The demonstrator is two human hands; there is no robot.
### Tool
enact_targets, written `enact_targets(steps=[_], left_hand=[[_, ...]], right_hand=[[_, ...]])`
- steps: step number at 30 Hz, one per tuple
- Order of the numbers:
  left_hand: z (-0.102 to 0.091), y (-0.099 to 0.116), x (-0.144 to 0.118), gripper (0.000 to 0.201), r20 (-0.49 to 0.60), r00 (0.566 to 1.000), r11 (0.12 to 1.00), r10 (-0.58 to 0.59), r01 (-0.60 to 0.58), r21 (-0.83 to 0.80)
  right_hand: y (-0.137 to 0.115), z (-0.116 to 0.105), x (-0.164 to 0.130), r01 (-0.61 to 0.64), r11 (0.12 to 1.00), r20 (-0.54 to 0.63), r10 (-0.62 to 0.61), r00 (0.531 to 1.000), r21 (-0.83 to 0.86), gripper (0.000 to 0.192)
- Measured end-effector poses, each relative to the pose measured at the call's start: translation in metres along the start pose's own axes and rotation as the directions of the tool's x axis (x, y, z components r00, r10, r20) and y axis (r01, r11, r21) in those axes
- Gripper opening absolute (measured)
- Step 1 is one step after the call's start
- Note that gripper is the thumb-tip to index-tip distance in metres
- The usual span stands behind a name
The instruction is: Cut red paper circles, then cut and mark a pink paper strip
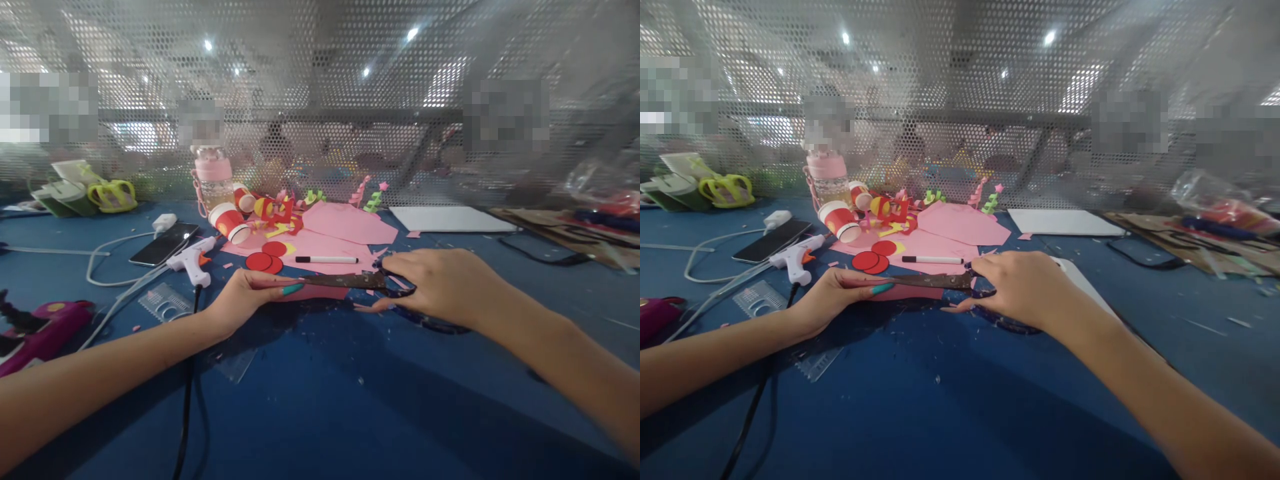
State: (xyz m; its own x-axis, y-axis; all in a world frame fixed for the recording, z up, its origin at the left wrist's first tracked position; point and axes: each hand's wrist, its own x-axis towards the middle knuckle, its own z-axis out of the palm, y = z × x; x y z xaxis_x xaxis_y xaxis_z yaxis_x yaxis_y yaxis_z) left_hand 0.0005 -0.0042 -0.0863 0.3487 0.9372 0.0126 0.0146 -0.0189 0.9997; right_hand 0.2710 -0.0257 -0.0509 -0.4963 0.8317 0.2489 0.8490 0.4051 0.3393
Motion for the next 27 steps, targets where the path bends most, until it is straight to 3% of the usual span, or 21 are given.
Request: enact_targets(steps=[7, 17, 22, 27], left_hand=[[0.0005, 0.0015, -0.0002, 0.016, -0.010, 1.000, 1.000, -0.011, 0.011, 0.007], [-0.0011, -0.0012, 0.0002, 0.018, -0.004, 1.000, 1.000, 0.006, -0.006, 0.028], [-0.0006, -0.0001, 0.0000, 0.018, 0.012, 1.000, 1.000, 0.016, -0.016, 0.022], [-0.0009, -0.0003, 0.0005, 0.017, 0.028, 1.000, 1.000, 0.014, -0.015, 0.024]], right_hand=[[0.0029, 0.0028, -0.0013, 0.021, 0.998, -0.066, -0.018, 0.998, 0.052, 0.053], [0.0019, 0.0017, -0.0015, 0.030, 0.999, -0.041, -0.029, 0.999, 0.035, 0.047], [0.0013, 0.0011, -0.0009, -0.021, 0.999, -0.002, 0.021, 1.000, 0.046, 0.047], [0.0005, 0.0067, -0.0017, -0.069, 0.997, -0.074, 0.071, 0.995, 0.035, 0.052]])
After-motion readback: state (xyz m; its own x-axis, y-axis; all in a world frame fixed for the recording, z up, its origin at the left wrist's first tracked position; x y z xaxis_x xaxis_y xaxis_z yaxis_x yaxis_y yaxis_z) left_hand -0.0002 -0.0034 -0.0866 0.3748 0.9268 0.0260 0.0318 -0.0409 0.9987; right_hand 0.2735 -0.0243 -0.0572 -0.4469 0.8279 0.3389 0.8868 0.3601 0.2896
